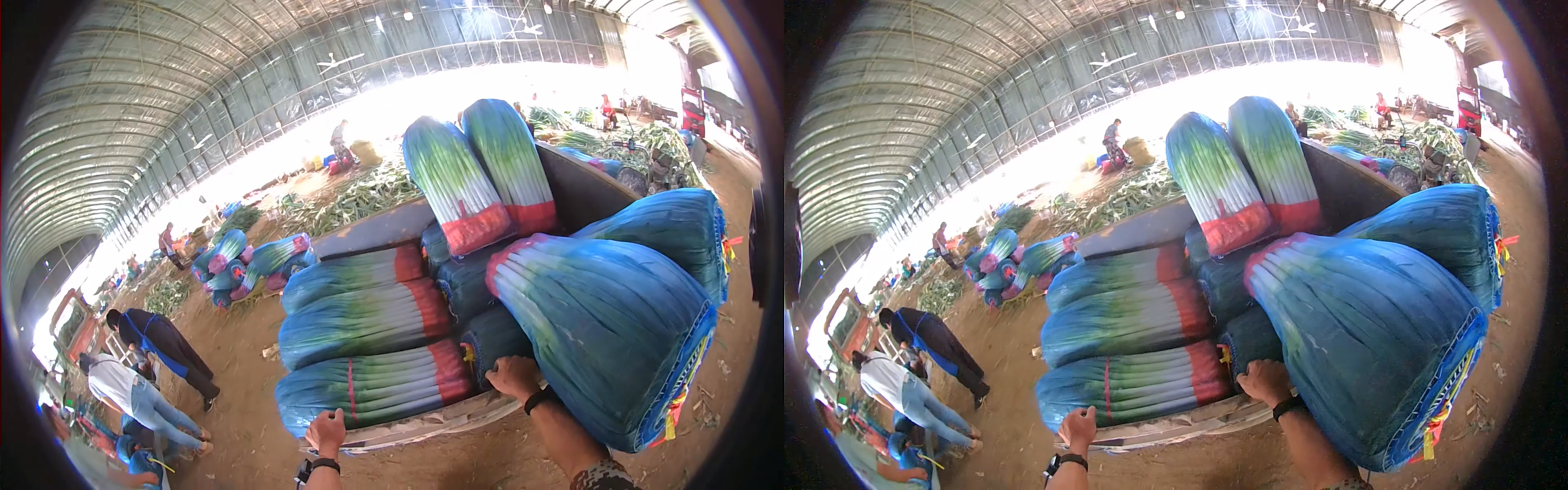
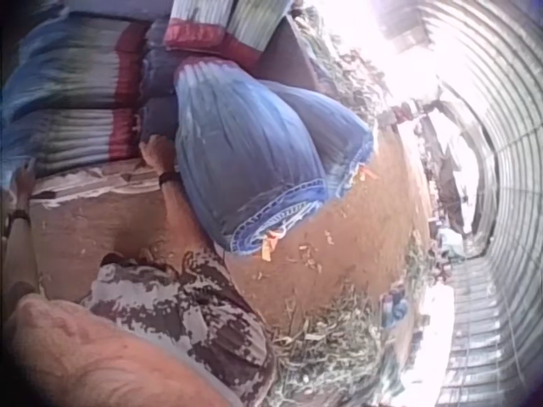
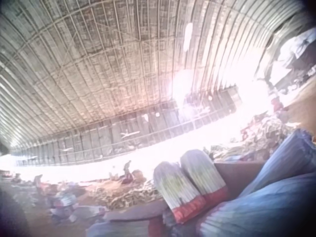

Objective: The person stacks bundles of scallions into the back of a trailer and then pushes the trailer forward.

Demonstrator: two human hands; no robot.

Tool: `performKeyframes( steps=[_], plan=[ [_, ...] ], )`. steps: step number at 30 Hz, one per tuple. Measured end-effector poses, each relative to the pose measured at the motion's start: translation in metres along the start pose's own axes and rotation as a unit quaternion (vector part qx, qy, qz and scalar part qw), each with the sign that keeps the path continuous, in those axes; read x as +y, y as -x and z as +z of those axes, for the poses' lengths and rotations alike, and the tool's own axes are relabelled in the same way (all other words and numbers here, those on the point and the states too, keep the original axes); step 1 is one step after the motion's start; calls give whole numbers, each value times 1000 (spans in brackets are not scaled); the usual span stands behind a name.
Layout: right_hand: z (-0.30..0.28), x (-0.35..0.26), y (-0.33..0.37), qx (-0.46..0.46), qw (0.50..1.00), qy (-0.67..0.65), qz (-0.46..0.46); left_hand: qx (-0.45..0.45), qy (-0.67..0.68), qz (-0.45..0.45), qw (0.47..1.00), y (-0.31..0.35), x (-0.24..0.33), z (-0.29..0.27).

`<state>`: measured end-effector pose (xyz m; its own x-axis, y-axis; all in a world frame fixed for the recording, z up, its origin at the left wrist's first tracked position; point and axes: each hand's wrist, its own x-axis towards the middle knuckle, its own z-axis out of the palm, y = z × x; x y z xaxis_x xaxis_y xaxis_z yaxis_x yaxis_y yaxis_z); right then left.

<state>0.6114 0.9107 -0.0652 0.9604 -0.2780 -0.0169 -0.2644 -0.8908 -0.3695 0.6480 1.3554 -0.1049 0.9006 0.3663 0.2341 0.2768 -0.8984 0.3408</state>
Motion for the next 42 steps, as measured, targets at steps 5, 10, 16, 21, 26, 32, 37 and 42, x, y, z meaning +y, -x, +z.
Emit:
performKeyframes(
  steps=[5,10,16,21,26,32,37,42],
  plan=[
    [4,0,1,50,999,-5,-13,2,-3,1,1000,2,5,-8],
    [8,4,-2,48,999,-1,-17,-6,-2,-2,1000,0,4,-7],
    [6,0,-1,42,999,16,-14,-4,4,-11,1000,3,1,-5],
    [6,4,-2,53,999,9,-5,-20,-5,-22,1000,2,14,-12],
    [6,-10,-6,35,999,20,2,-45,-3,-48,998,1,6,-18],
    [3,-3,-1,65,998,24,-4,-74,27,-46,996,0,12,-18],
    [11,1,-5,71,997,28,-18,-71,52,-46,995,2,10,-19],
    [4,-6,-4,41,999,12,-7,-80,45,-56,994,2,8,-16]
  ],
)
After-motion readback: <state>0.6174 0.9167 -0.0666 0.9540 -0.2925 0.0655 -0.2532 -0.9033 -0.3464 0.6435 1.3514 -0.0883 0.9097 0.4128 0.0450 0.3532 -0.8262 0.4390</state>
